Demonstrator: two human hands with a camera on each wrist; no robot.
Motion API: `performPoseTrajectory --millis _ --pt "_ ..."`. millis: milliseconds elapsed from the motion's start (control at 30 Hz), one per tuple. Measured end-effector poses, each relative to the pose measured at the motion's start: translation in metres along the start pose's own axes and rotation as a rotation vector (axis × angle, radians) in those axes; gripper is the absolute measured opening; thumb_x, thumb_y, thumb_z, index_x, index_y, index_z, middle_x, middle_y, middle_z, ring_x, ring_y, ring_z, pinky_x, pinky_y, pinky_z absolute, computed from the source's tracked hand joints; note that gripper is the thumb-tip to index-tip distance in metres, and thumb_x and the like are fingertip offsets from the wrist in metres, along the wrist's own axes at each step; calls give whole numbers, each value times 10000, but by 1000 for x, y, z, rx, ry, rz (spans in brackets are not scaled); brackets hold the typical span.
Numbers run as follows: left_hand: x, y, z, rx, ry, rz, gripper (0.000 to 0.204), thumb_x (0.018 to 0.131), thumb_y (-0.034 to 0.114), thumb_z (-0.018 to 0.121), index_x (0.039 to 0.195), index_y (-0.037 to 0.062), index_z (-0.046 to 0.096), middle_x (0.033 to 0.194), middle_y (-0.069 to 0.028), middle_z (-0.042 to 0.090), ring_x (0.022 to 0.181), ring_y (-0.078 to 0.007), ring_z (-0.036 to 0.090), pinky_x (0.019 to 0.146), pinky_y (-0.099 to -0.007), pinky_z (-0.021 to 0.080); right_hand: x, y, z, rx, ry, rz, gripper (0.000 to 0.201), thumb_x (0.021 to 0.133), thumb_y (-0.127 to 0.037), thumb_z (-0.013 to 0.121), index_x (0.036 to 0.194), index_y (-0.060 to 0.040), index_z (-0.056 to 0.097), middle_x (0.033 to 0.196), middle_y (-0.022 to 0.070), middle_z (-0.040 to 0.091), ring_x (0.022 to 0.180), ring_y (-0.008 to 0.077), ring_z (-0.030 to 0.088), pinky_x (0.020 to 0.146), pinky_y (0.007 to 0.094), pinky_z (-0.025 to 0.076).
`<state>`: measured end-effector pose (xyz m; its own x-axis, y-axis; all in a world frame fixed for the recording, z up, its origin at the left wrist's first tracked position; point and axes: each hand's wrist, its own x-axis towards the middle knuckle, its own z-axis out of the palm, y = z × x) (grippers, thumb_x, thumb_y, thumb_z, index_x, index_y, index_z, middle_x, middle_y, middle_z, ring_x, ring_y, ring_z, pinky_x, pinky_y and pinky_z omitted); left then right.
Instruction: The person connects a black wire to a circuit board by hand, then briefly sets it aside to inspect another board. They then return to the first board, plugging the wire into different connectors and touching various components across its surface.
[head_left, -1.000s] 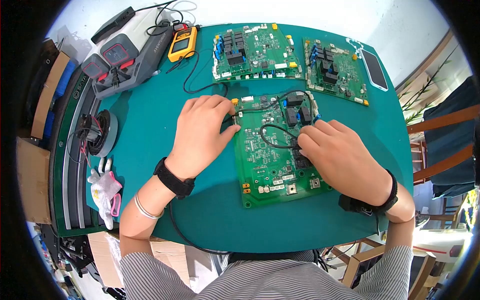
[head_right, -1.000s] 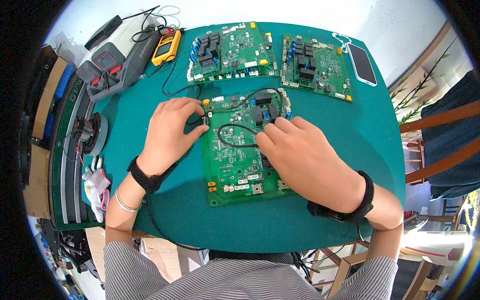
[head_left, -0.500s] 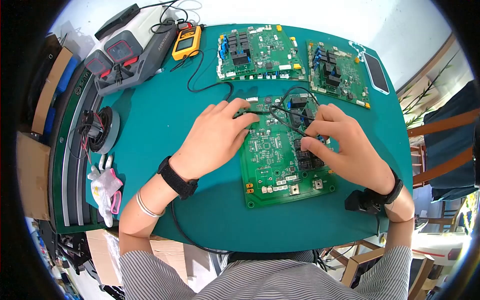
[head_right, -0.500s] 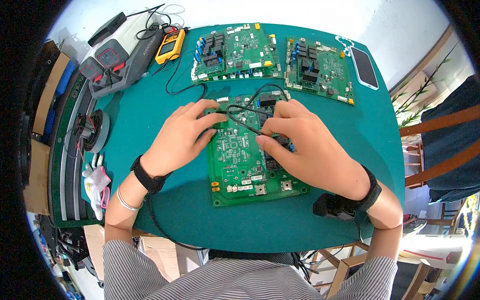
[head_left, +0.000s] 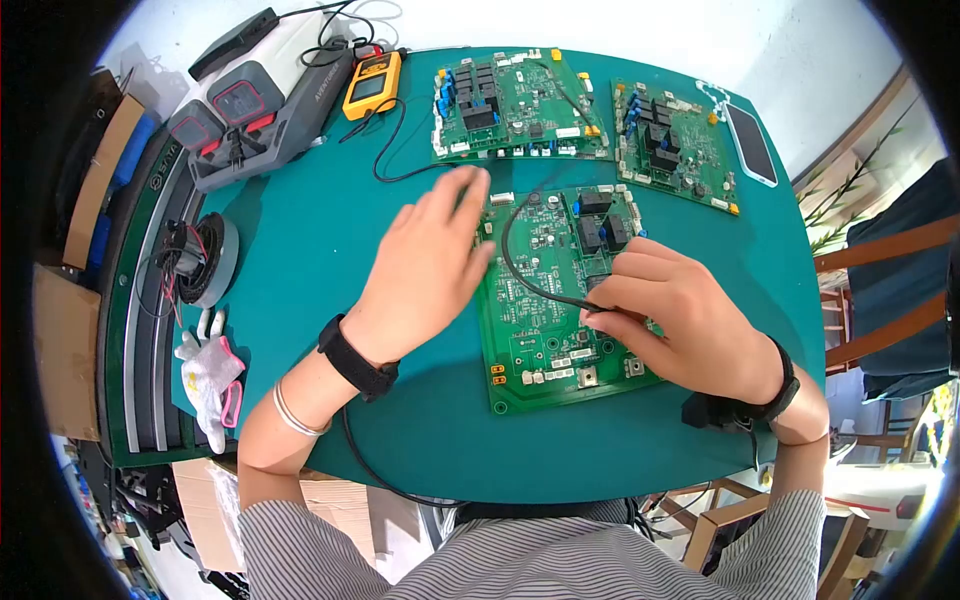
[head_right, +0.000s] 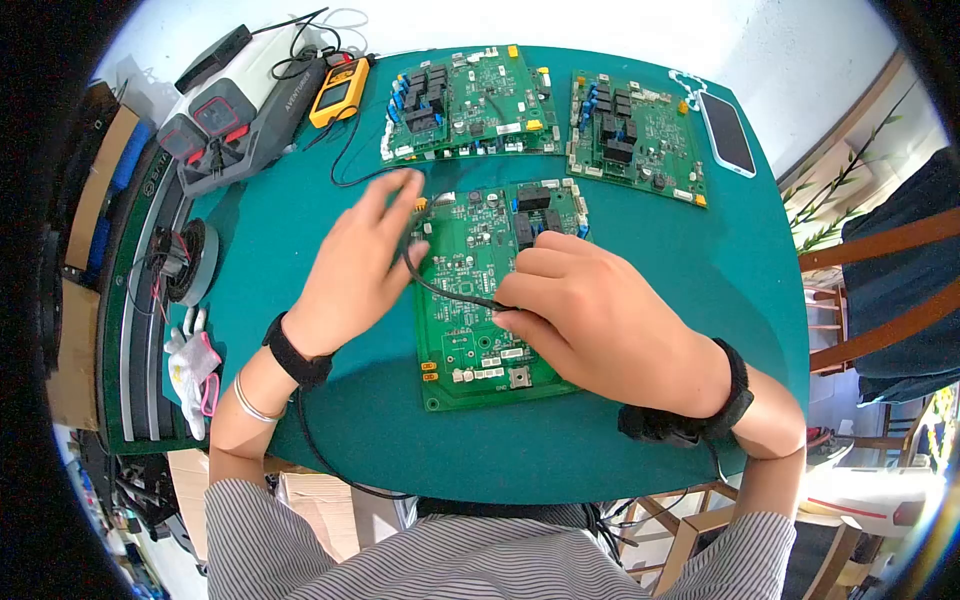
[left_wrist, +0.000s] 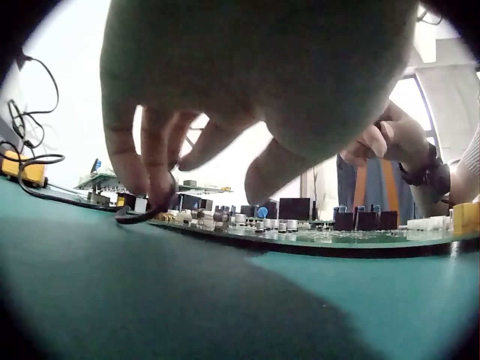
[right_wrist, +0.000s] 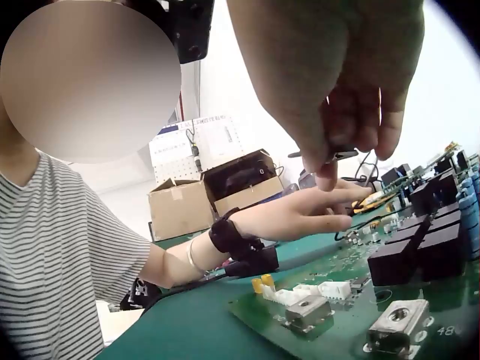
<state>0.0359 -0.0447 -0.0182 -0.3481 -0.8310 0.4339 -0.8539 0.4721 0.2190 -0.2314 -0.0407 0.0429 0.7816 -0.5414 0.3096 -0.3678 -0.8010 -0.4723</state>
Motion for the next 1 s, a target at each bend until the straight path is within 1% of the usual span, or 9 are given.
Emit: performPoseTrajectory --millis 100,133,167,233,267,433,567,733,1000 --pt "0 1 -8 295 -23 -132 586 916 143 703 1447 -17 514 1330 -146 565 1064 -324 606 974 -413 480 0 1 3 46 27 27 106 900 -77 725 914 2 654 810 120 596 812 324 591 713 434 489" --pt "-1 -2 -8 365 -21 -144 433 919 186 713 1286 -30 637 1261 -146 595 1053 -298 614 961 -401 468 0 0 3 46 26 27 106 900 -77 725 914 2 654 810 120 596 812 324 591 713 434 489" --pt "-2 -3 -13 365 -22 -144 433 919 186 713 1286 -30 637 1261 -146 595 1053 -298 614 961 -401 468 0 -1 2 74 28 31 106 904 -71 720 937 0 648 801 121 600 794 323 597 692 433 488" --pt "-4 -4 -25 531 -328 -226 261 925 199 710 1064 -22 722 1244 -157 618 1078 -277 611 983 -424 451 -1 -4 4 102 30 37 110 908 -66 714 961 -2 642 792 123 604 776 321 603 672 432 487" --pt "-9 -6 -24 517 -260 -198 184 917 179 702 893 -1 726 1221 -139 645 1096 -278 608 999 -442 435 -2 -6 5 150 29 94 110 894 -30 728 958 -2 643 805 101 624 745 283 607 651 393 481" --pt "-6 25 -42 280 -11 23 136 867 136 717 927 21 673 1150 -103 660 1094 -310 607 969 -443 451 -2 -10 23 271 11 185 172 875 1 754 955 -7 602 870 82 664 760 264 629 669 369 499" --pt "-10 46 -58 -333 -436 83 200 822 108 763 982 64 651 995 -120 626 1005 -351 624 813 -458 496 -3 -6 34 315 41 31 160 901 -41 724 1000 -36 598 851 127 620 821 329 631 691 448 507" --pt "-13 53 -51 -394 -390 108 165 789 110 792 878 46 668 862 -87 671 842 -323 668 693 -435 522 -4 -8 37 268 64 -55 163 883 -72 750 955 -28 610 872 120 611 845 342 615 718 453 502" --pt "-11 43 -48 -576 -509 58 167 814 116 800 905 32 689 850 -94 672 751 -285 688 635 -379 523 -2 -6 46 215 94 -182 145 885 -84 742 963 -37 629 868 109 583 805 323 602 704 431 497"
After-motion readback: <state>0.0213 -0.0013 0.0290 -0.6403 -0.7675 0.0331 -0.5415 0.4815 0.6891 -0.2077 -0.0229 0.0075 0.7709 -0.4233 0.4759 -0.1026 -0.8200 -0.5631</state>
